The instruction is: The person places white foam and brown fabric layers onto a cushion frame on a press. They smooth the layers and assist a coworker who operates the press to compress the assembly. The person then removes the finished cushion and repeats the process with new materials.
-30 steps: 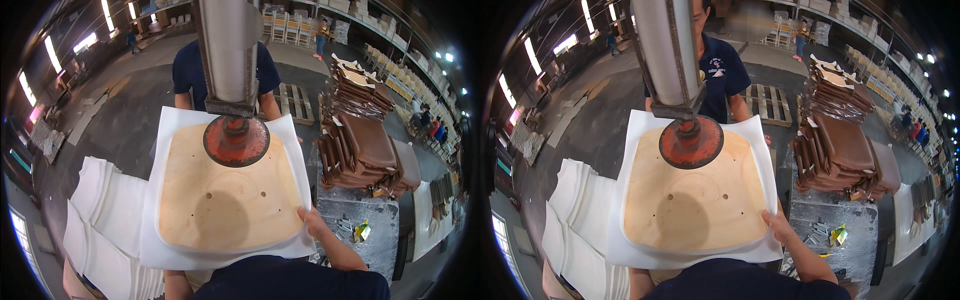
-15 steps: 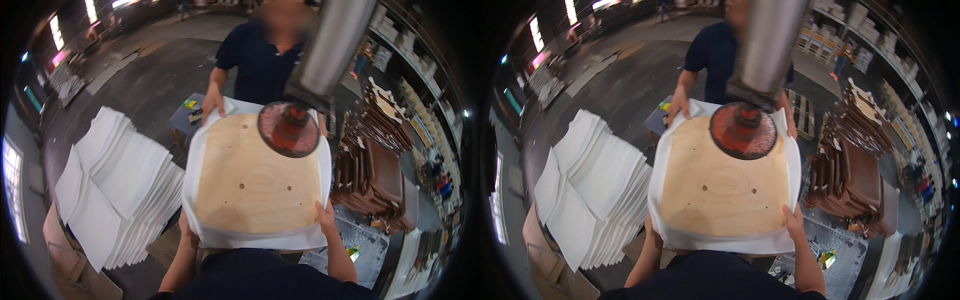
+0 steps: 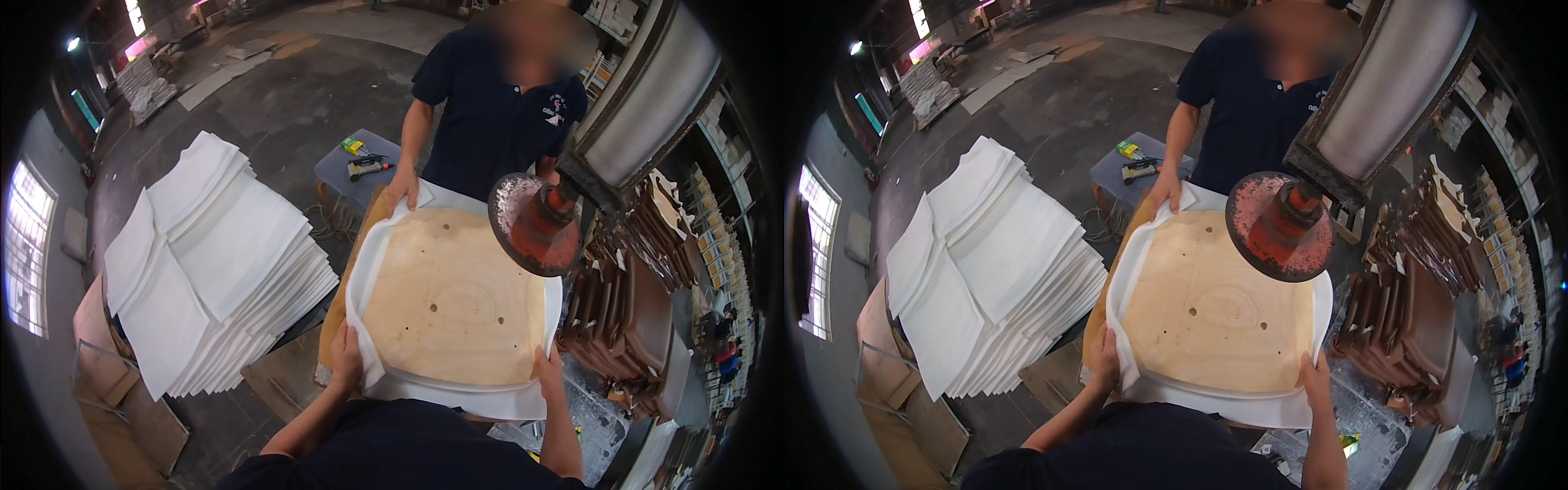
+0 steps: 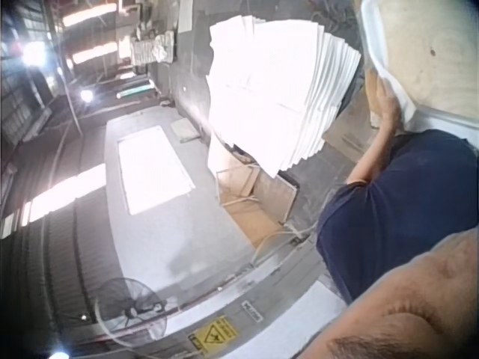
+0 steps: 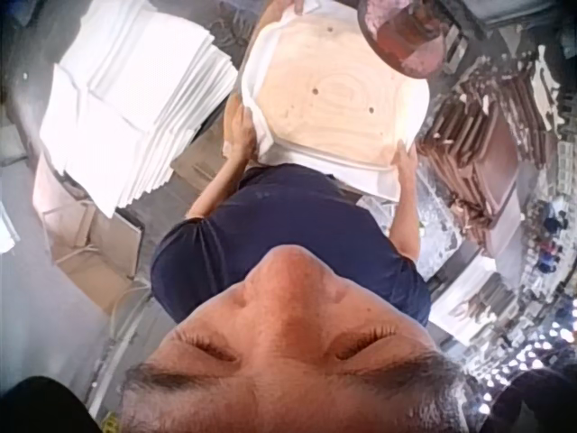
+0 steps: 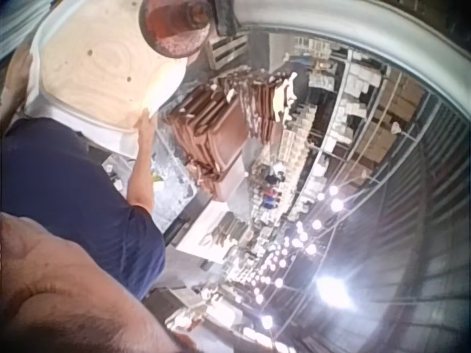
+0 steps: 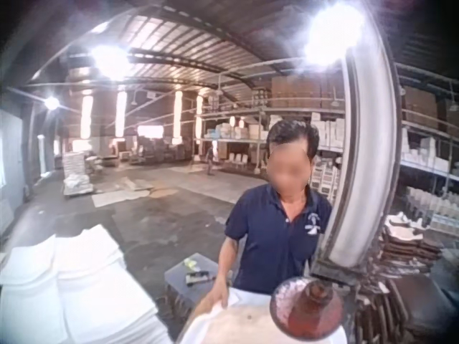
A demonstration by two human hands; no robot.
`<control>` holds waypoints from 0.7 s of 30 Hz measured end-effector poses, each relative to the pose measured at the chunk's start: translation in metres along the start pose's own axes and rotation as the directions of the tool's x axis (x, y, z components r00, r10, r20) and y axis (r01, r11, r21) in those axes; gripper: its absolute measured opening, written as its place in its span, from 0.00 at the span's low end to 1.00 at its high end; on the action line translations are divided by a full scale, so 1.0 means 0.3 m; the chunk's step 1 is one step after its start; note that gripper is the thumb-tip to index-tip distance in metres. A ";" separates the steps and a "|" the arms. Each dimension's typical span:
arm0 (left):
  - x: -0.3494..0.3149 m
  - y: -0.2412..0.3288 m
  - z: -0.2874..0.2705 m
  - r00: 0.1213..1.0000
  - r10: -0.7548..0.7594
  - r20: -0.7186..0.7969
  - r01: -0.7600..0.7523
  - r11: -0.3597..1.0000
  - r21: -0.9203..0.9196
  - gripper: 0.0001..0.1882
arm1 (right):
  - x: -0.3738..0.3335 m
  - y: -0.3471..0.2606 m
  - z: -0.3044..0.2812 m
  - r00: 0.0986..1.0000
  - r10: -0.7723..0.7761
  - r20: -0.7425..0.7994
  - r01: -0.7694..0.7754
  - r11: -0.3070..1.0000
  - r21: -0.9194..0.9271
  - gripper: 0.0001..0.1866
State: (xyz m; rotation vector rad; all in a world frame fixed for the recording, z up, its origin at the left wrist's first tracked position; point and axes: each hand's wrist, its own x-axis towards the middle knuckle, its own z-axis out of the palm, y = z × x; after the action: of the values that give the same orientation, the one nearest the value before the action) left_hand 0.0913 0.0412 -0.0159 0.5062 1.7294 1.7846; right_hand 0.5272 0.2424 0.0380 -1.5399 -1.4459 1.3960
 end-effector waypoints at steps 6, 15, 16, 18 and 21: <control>0.014 0.032 -0.055 0.997 0.016 -0.077 0.002 0.974 0.225 0.23 | -0.024 -0.029 0.038 0.999 -0.041 0.025 0.046 0.977 -0.206 0.30; 0.014 0.080 -0.030 0.957 0.273 0.096 -0.257 0.647 0.718 0.19 | -0.003 0.000 0.067 0.988 0.090 -0.122 -0.151 0.639 -0.754 0.37; 0.022 0.073 -0.021 0.930 0.344 0.128 -0.319 0.585 0.746 0.18 | -0.009 -0.010 0.067 0.987 0.088 -0.137 -0.163 0.597 -0.785 0.37; 0.034 0.075 -0.033 0.919 0.347 0.187 -0.352 0.509 0.785 0.17 | -0.023 -0.067 0.073 0.987 0.087 -0.136 -0.161 0.509 -0.845 0.36; 0.149 0.125 -0.075 0.980 -0.020 0.200 -0.127 0.711 0.692 0.15 | 0.002 -0.082 0.056 0.980 -0.004 -0.199 -0.162 0.566 -0.808 0.36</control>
State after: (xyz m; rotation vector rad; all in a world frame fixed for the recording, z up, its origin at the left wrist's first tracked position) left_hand 0.0376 0.0540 0.0134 1.0155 2.2348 0.9865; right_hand 0.5035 0.2449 0.0560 -2.2373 -2.0794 0.5337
